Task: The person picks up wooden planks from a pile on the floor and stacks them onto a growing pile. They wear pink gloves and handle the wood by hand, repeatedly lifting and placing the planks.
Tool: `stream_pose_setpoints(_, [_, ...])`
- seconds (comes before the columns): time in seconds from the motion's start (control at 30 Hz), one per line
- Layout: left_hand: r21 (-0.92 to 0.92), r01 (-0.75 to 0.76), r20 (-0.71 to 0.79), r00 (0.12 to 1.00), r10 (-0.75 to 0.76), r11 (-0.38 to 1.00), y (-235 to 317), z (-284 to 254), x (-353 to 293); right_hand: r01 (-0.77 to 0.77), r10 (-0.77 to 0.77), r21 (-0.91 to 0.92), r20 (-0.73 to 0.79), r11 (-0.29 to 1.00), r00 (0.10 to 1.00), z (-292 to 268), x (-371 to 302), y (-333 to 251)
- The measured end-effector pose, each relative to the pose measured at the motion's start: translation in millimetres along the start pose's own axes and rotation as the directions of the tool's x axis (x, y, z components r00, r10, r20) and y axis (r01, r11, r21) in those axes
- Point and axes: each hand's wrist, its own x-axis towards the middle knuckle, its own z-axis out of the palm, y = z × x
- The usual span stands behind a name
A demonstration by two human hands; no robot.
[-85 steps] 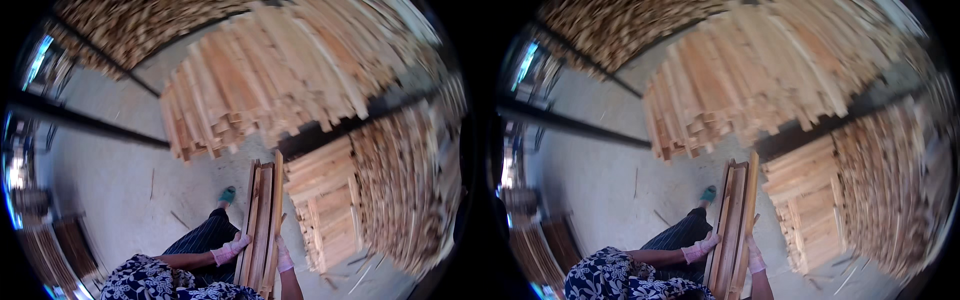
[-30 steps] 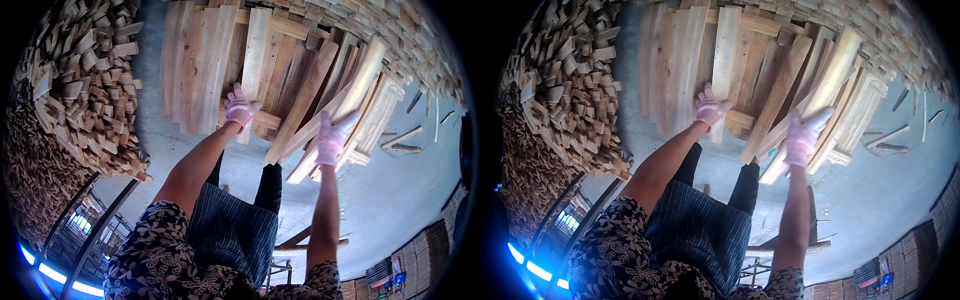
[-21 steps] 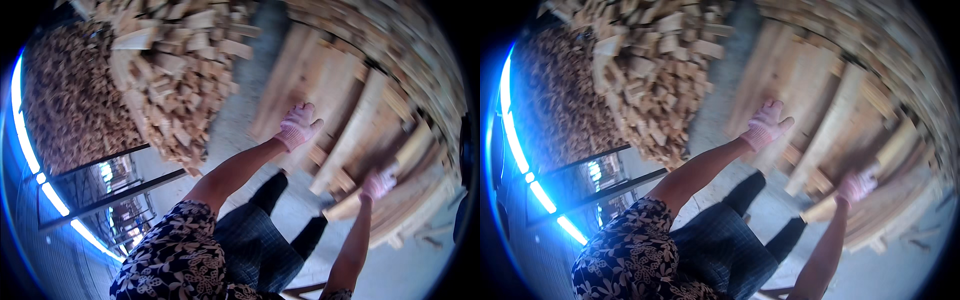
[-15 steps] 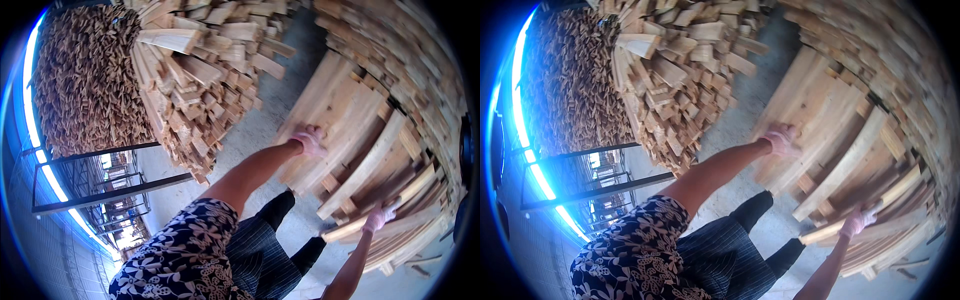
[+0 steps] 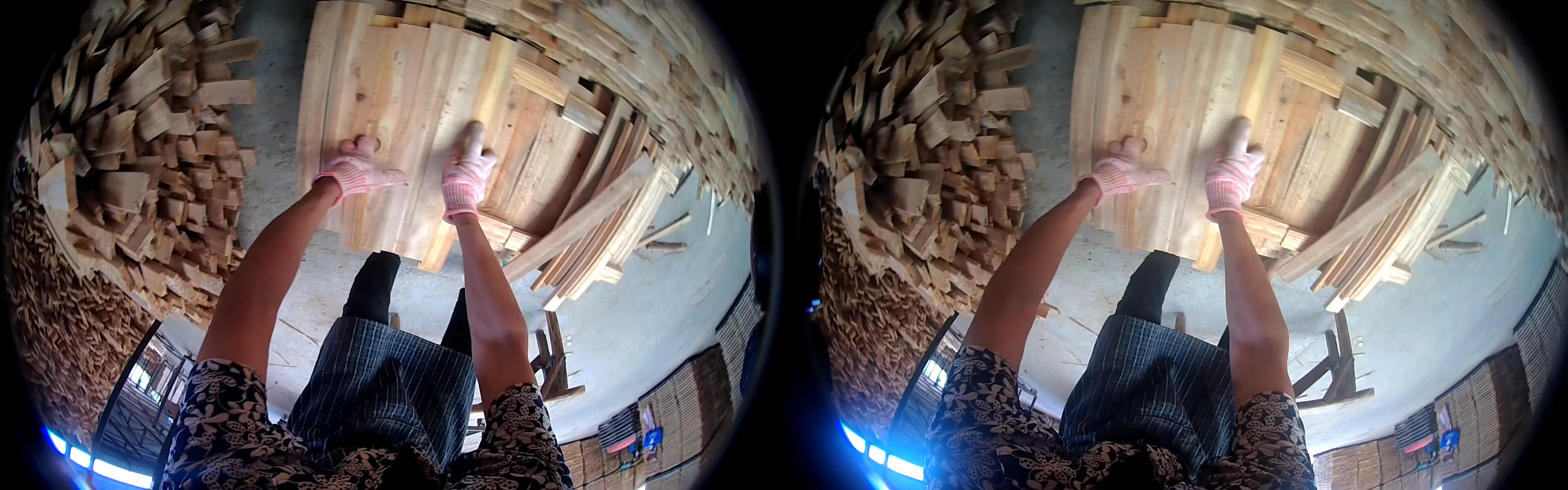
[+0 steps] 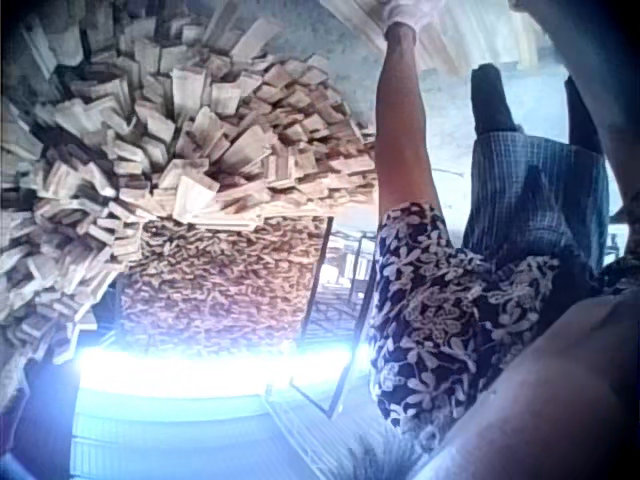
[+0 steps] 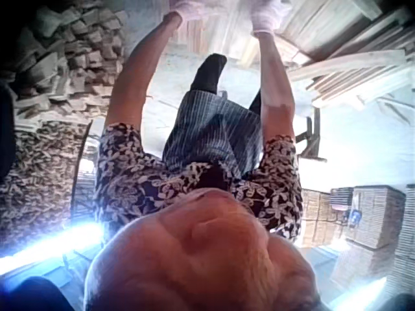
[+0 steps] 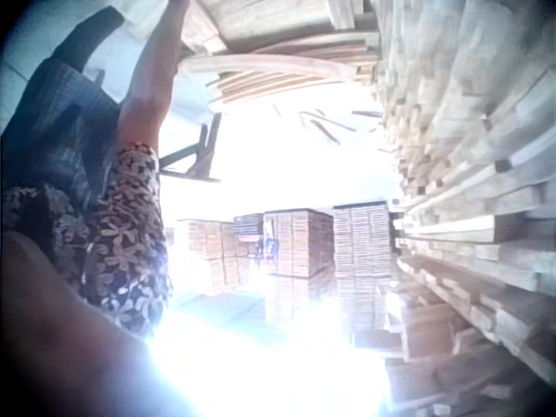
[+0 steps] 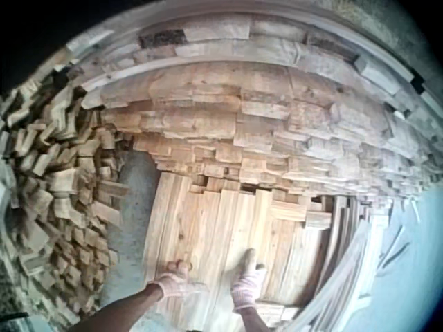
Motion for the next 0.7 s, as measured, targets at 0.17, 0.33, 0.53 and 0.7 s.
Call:
stream_pose_setpoints(0.17, [-0.053, -0.114, 0.044, 0.992, 0.117, 0.992, -15.9, 6.3, 16.3, 0.107, -0.117, 0.116, 0.08, 0.988, 0.99, -9.2, 9.7, 32.1])
stream_pose_setpoints(0.33, [-0.455, -0.108, -0.354, 0.933, -0.068, 0.884, -118.2, -31.5, 30.9, 0.473, -0.519, -0.355, -0.04, 0.806, 0.854, -126.9, 30.5, 137.4])
stream_pose_setpoints(0.53, [-0.456, 0.111, -0.34, 0.895, -0.288, 0.883, -132.5, -32.3, 59.6, -0.381, 0.334, -0.275, -0.204, 0.882, 0.92, -192.1, 33.9, 179.9])
stream_pose_setpoints(0.7, [0.237, 0.263, -0.426, 0.893, -0.144, 0.935, -103.9, -21.1, 48.6, -0.302, 0.272, -0.285, -0.14, 0.91, 0.952, -179.6, 35.0, 209.4])
